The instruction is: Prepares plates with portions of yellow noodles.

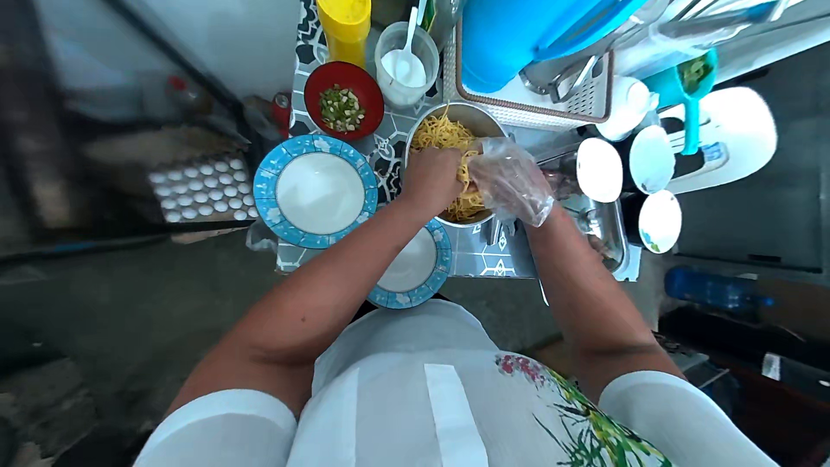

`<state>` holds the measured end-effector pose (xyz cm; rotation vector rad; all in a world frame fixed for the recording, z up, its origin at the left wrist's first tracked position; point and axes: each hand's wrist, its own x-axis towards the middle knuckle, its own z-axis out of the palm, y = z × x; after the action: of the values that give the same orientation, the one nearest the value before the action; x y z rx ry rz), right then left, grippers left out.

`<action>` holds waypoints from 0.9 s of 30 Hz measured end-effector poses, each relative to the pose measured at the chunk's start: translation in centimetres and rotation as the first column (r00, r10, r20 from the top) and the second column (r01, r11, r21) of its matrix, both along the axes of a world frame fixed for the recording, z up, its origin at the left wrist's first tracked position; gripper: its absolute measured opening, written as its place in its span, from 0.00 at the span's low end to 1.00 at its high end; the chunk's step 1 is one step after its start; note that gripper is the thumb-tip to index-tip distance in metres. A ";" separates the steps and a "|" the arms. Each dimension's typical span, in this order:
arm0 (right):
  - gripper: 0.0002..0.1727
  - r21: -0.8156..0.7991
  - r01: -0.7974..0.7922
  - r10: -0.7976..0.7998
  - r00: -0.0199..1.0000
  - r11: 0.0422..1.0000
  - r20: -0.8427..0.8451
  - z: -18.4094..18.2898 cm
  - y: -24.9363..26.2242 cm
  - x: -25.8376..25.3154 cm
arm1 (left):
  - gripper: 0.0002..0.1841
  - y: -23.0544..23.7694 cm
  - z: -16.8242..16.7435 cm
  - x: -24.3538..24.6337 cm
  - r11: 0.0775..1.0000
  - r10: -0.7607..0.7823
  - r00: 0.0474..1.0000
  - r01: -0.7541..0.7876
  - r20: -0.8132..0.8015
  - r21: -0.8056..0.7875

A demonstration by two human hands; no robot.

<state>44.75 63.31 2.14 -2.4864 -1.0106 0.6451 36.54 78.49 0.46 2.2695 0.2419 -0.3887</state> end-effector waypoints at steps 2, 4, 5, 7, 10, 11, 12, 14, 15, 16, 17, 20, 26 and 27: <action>0.16 0.034 0.059 -0.058 0.998 0.998 -0.038 -0.7 -0.2 0.1 | 0.21 0.1 0.3 0.0 0.999 -0.016 0.999 0.014 -0.039 -0.050; 0.17 0.138 0.166 -0.148 0.980 0.976 -0.136 -1.1 -0.5 0.1 | 0.22 0.3 0.0 -0.2 0.990 0.018 1.000 -0.017 0.006 -0.142; 0.17 0.205 0.244 -0.195 0.953 0.948 -0.230 -1.1 -0.7 0.0 | 0.20 0.5 -0.1 -0.3 0.985 0.042 0.999 -0.035 0.035 -0.170; 0.17 0.241 0.356 -0.268 0.904 0.903 -0.332 -0.9 -0.8 -0.2 | 0.15 1.0 0.0 -0.3 0.980 0.084 0.994 -0.068 0.077 -0.188; 0.18 0.151 0.243 -0.232 0.969 0.958 -0.090 -0.2 -0.9 -0.1 | 0.13 1.8 0.1 -0.2 0.977 0.130 0.986 -0.108 0.109 -0.183; 0.19 0.095 0.161 -0.164 0.986 0.982 0.026 0.0 -0.9 0.0 | 0.13 2.0 0.1 -0.2 0.975 0.145 0.984 -0.123 0.107 -0.187; 0.20 0.066 0.119 -0.123 0.990 0.991 0.064 0.3 -0.8 0.0 | 0.13 2.2 0.1 -0.2 0.970 0.164 0.981 -0.141 0.108 -0.199; 0.23 0.118 0.068 -0.069 0.998 0.991 0.007 0.5 -0.7 -0.2 | 0.12 2.0 -0.3 -0.2 0.953 0.206 0.970 -0.170 0.127 -0.251; 0.24 0.157 0.066 -0.059 0.997 0.985 -0.046 0.4 -0.5 -0.3 | 0.12 1.8 -0.5 -0.2 0.943 0.217 0.968 -0.174 0.127 -0.283; 0.24 0.182 0.085 -0.069 0.993 0.980 -0.094 0.3 -0.2 -0.6 | 0.12 1.6 -0.7 -0.2 0.936 0.219 0.969 -0.176 0.115 -0.306; 0.22 0.181 0.121 -0.099 0.987 0.976 -0.126 0.1 0.1 -0.7 | 0.12 1.4 -0.6 -0.1 0.935 0.212 0.973 -0.172 0.097 -0.311; 0.19 0.132 0.079 -0.074 0.996 0.988 -0.044 -0.7 0.2 -0.7 | 0.12 1.4 -0.2 -0.3 0.951 0.184 0.979 -0.155 0.086 -0.267; 0.18 -0.008 0.052 -0.052 0.996 0.999 0.073 -1.4 -0.4 -0.5 | 0.16 2.0 -0.4 -0.8 0.983 0.179 0.978 -0.175 0.102 -0.046; 0.19 0.037 0.098 -0.098 0.995 0.994 -0.010 -1.4 -0.8 -0.3 | 0.18 2.1 -0.6 -1.0 0.986 0.169 0.980 -0.169 0.105 -0.012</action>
<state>44.44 62.52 0.70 -2.4807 -0.8831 0.6003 35.51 80.56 -0.10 2.2382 0.3762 -0.1793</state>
